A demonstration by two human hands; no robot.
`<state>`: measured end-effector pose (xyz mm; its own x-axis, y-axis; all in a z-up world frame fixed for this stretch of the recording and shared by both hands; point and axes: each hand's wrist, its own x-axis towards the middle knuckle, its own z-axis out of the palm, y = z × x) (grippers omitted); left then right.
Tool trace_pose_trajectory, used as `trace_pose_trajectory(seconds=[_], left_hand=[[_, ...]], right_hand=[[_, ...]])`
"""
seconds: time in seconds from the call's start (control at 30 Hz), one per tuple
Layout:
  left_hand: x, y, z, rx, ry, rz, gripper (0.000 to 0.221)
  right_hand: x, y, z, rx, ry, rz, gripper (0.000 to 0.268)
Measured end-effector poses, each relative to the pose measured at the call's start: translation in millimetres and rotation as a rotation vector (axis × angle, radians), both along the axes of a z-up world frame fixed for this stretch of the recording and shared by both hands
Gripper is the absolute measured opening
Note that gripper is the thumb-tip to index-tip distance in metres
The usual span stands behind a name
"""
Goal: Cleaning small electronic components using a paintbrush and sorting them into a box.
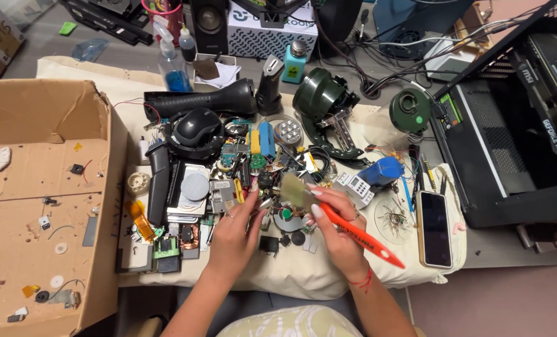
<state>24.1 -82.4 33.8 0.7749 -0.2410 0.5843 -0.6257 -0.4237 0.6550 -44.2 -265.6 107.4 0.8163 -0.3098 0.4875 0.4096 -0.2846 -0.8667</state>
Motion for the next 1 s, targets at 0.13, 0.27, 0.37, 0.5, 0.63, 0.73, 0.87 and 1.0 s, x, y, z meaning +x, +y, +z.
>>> trace_pose_trajectory(seconds=[0.13,0.27,0.37,0.5,0.63,0.73,0.87,1.0], left_hand=[[-1.0,-4.6,-5.5,0.064,-0.216,0.027,0.054],[-4.9,-7.5,10.2,-0.001,-0.229,-0.010,0.058],[-3.5,-9.0,3.3,0.026,-0.266,-0.002,0.057],[-7.6,-11.8,6.9,-0.072,-0.125,-0.010,0.055],[-8.7,-8.5,11.6,-0.288,0.149,-0.037,0.044],[-7.6,-8.8,8.5,-0.507,0.498,-0.038,0.029],[-4.9,-8.1,11.7,-0.754,0.801,-0.095,0.028],[-2.7,-5.6,3.4,-0.868,0.923,-0.112,0.026]], right_hand=[[-5.9,0.9,-12.2,0.272,0.096,0.134,0.022],[-3.9,-2.4,-0.2,-0.018,0.029,-0.042,0.021],[-6.5,-3.1,-5.1,0.028,-0.005,-0.041,0.020],[-1.0,-2.9,-13.3,0.201,0.045,0.040,0.019],[-3.1,-5.5,-12.0,-0.002,-0.053,-0.129,0.018],[-6.1,1.8,-17.6,0.108,-0.082,-0.020,0.017],[-17.7,12.0,-26.1,0.166,-0.006,0.190,0.020],[-25.8,15.8,-33.8,0.201,0.036,0.283,0.020]])
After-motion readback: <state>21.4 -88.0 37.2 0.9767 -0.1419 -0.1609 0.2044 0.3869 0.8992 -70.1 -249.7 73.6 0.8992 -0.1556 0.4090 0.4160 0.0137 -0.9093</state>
